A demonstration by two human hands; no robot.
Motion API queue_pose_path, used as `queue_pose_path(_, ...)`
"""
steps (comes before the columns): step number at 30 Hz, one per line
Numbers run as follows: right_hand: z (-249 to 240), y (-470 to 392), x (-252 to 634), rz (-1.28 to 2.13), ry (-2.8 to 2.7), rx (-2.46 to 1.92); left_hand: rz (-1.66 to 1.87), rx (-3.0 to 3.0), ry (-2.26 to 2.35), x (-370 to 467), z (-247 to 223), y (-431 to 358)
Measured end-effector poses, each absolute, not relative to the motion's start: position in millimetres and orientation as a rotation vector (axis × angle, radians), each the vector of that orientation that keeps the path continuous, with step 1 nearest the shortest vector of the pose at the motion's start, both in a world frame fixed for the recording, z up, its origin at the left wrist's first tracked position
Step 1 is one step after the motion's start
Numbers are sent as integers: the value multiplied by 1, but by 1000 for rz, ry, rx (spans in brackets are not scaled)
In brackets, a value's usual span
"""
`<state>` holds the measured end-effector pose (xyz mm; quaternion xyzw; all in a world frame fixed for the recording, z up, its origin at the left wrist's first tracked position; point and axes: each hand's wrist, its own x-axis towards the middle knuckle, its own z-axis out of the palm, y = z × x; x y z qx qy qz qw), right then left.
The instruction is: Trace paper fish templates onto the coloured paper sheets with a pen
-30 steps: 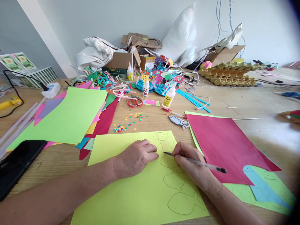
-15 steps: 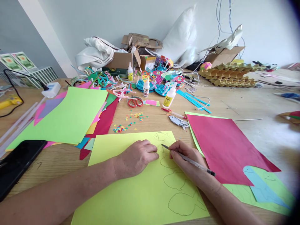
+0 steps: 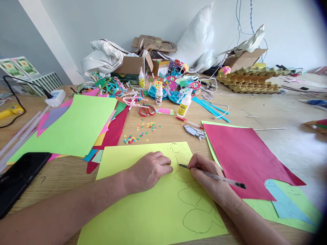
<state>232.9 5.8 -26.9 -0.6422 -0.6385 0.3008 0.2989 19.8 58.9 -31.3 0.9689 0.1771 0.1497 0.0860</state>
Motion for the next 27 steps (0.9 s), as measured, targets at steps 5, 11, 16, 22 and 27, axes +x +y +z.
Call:
queue_pose_path(5, -24, 4, 234, 869, -1640, -1687, 447, 2876, 537, 20, -30, 59)
queue_pose_path(11, -27, 6, 231, 854, -1592, -1661, 417, 2898, 533, 20, -29, 59)
queue_pose_path(16, -26, 7, 226, 758, -1675, -1674, 413, 2879, 536, 20, -27, 58)
queue_pose_path(22, -24, 8, 226, 705, -1718, -1690, 441, 2871, 530, 20, -29, 58)
queue_pose_path(27, -20, 6, 223, 723, -1740, -1695, 431, 2863, 545, 19, -27, 56)
